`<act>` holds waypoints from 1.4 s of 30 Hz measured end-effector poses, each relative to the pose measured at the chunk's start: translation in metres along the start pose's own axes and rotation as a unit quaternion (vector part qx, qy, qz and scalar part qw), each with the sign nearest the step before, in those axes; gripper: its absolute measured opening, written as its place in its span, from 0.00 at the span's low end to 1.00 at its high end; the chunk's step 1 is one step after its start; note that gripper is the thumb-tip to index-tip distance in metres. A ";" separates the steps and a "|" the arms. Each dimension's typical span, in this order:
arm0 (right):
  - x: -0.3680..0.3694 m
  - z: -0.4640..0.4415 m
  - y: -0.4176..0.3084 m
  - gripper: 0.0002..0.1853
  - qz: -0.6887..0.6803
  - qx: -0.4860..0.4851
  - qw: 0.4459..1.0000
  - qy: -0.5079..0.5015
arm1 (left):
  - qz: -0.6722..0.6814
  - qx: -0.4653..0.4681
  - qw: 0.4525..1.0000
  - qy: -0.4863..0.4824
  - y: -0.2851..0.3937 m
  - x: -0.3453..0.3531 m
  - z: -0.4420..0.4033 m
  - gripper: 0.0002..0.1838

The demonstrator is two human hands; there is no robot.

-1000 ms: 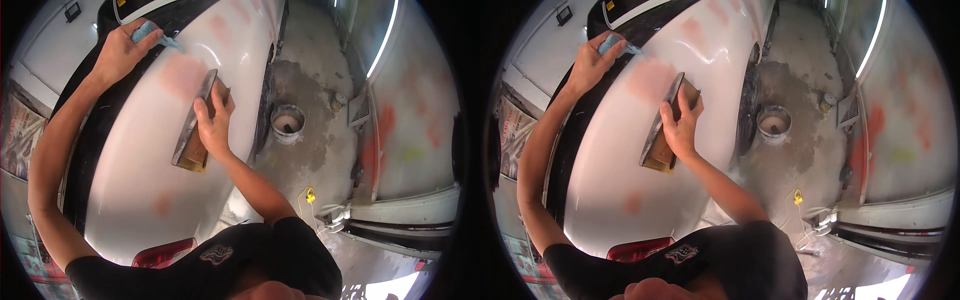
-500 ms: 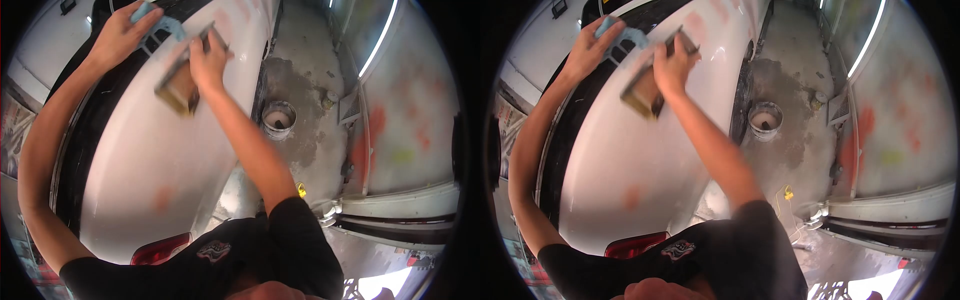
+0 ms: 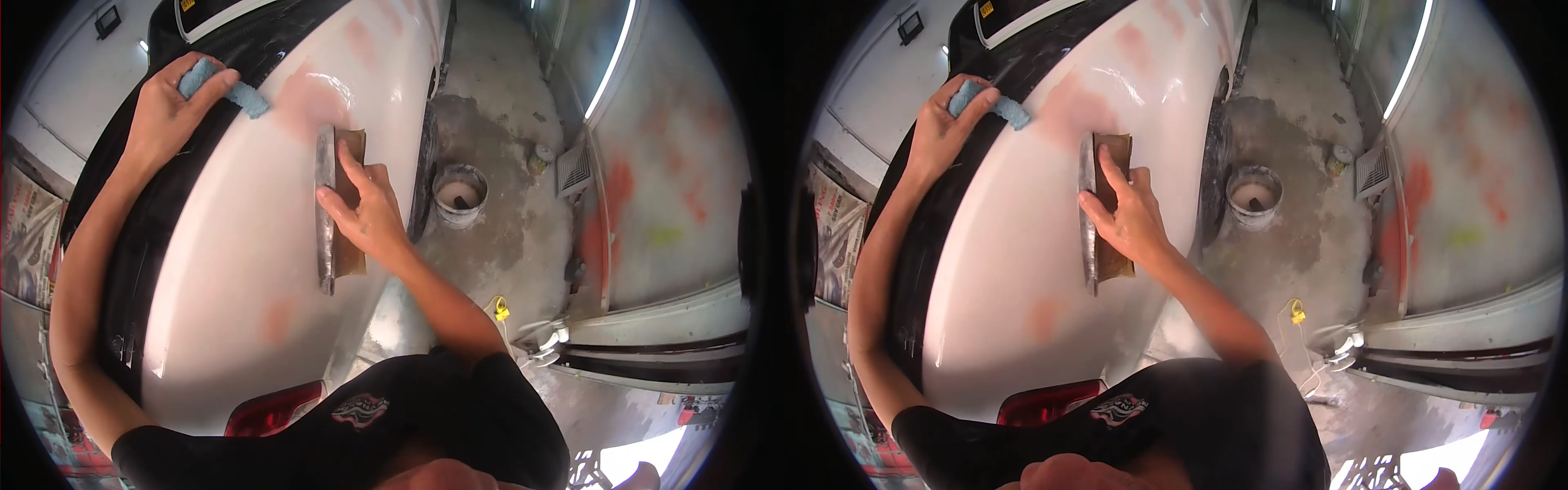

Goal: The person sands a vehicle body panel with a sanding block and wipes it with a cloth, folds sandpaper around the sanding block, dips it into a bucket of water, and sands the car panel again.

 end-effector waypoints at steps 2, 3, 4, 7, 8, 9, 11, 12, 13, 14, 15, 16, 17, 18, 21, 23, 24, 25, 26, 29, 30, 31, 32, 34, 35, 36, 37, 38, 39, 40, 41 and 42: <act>-0.009 -0.017 -0.033 0.41 0.013 0.026 0.999 -0.028 | -0.040 -0.009 0.999 0.006 0.007 -0.003 0.000 0.20; -0.001 -0.027 -0.039 0.41 0.045 -0.038 0.998 -0.003 | -0.044 -0.015 0.999 0.002 0.005 -0.004 0.000 0.20; 0.003 -0.038 -0.051 0.41 0.047 -0.056 0.997 -0.013 | -0.048 -0.022 0.999 0.000 0.003 -0.006 0.000 0.20; -0.010 -0.105 -0.050 0.40 0.066 0.010 0.998 -0.008 | -0.037 -0.038 0.999 0.009 -0.002 -0.005 -0.001 0.17; -0.019 -0.132 -0.045 0.41 0.070 0.037 0.997 -0.019 | -0.034 -0.035 0.999 0.019 -0.003 -0.005 -0.001 0.16; -0.021 -0.158 -0.031 0.41 0.077 0.004 0.997 -0.021 | -0.049 -0.046 0.998 0.013 -0.002 -0.005 -0.002 0.15; -0.029 -0.188 -0.023 0.42 0.120 0.019 0.992 -0.039 | -0.040 -0.051 0.998 0.023 -0.001 -0.005 -0.003 0.15; -0.031 -0.193 -0.023 0.43 0.124 0.009 0.991 -0.043 | -0.037 -0.053 0.998 0.027 -0.001 -0.006 -0.003 0.15; -0.032 -0.195 -0.020 0.43 0.129 -0.002 0.991 -0.047 | -0.030 -0.058 0.997 0.037 -0.001 -0.005 0.000 0.15; -0.034 -0.199 -0.019 0.43 0.135 -0.013 0.989 -0.050 | -0.021 -0.062 0.997 0.048 0.000 -0.006 0.000 0.15; -0.032 -0.193 -0.017 0.44 0.121 -0.008 0.991 -0.048 | -0.009 -0.066 0.996 0.062 0.000 -0.006 0.000 0.15; -0.025 -0.183 -0.012 0.45 0.101 -0.041 0.994 -0.030 | 0.004 -0.056 0.995 0.078 -0.001 -0.006 -0.002 0.15; -0.025 -0.158 -0.040 0.45 0.120 -0.002 0.992 -0.026 | 0.020 -0.049 0.994 0.093 -0.003 -0.007 -0.002 0.16; -0.023 -0.125 -0.070 0.45 0.137 0.043 0.989 -0.025 | 0.035 -0.046 0.993 0.104 -0.007 -0.006 0.001 0.17; -0.003 -0.064 -0.089 0.41 0.126 -0.075 0.989 -0.019 | 0.085 -0.050 0.992 0.085 -0.021 -0.008 -0.002 0.17; -0.005 -0.080 -0.089 0.42 0.116 -0.017 0.993 -0.030 | 0.072 -0.033 0.993 0.085 -0.025 -0.005 0.000 0.17; -0.010 -0.096 -0.088 0.42 0.108 0.012 0.994 -0.029 | 0.069 -0.032 0.993 0.086 -0.022 -0.005 0.000 0.18; -0.011 -0.119 -0.074 0.43 0.095 0.017 0.995 -0.010 | 0.064 -0.030 0.994 0.085 -0.019 -0.006 -0.001 0.18; -0.012 -0.144 -0.061 0.42 0.062 0.047 0.997 -0.023 | 0.060 -0.029 0.994 0.083 -0.019 -0.008 -0.004 0.19; -0.009 -0.140 -0.072 0.43 0.100 0.046 0.994 -0.019 | 0.050 -0.037 0.995 0.082 -0.023 -0.005 -0.004 0.20; -0.004 -0.118 -0.080 0.44 0.108 0.009 0.994 -0.012 | 0.045 -0.043 0.994 0.086 -0.023 -0.005 -0.004 0.21; 0.001 -0.083 -0.096 0.44 0.124 -0.008 0.992 -0.015 | 0.042 -0.050 0.994 0.090 -0.023 -0.004 -0.006 0.21; 0.011 -0.061 -0.092 0.44 0.158 -0.119 0.980 0.030 | 0.047 -0.040 0.994 0.091 -0.023 -0.005 -0.007 0.21; -0.004 -0.074 -0.099 0.43 0.123 -0.003 0.992 -0.041 | 0.058 -0.025 0.994 0.093 -0.025 -0.005 -0.005 0.21; -0.008 -0.097 -0.089 0.43 0.125 0.021 0.992 -0.019 | 0.047 -0.030 0.995 0.087 -0.026 -0.005 -0.009 0.20; -0.011 -0.124 -0.072 0.42 0.124 0.046 0.991 0.005 | 0.034 -0.034 0.996 0.078 -0.026 -0.005 -0.010 0.20; -0.012 -0.149 -0.050 0.41 0.087 0.067 0.994 0.006 | 0.022 -0.039 0.996 0.073 -0.025 -0.005 -0.010 0.20; -0.012 -0.157 -0.044 0.41 0.043 0.093 0.995 0.002 | 0.022 -0.037 0.997 0.068 -0.025 -0.004 -0.009 0.19; -0.012 -0.150 -0.047 0.41 0.063 0.074 0.995 0.001 | 0.024 -0.036 0.997 0.061 -0.025 -0.003 -0.008 0.19; -0.010 -0.140 -0.051 0.42 0.085 0.053 0.995 -0.001 | 0.026 -0.035 0.997 0.057 -0.025 -0.002 -0.010 0.18; -0.004 -0.112 -0.067 0.43 0.121 0.014 0.993 0.002 | 0.036 -0.034 0.997 0.062 -0.022 -0.004 -0.012 0.18; 0.003 -0.076 -0.084 0.43 0.156 -0.024 0.987 0.002 | 0.046 -0.037 0.996 0.066 -0.020 -0.003 -0.010 0.17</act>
Point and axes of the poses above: each hand's wrist, its own z-axis away from the middle knuckle, its own x-axis out of the palm, y = z × x, the point moved 1 cm from there along -z, towards the middle knuckle, and after that the axes turned 1 degree about -y, right-handed, at the moved point
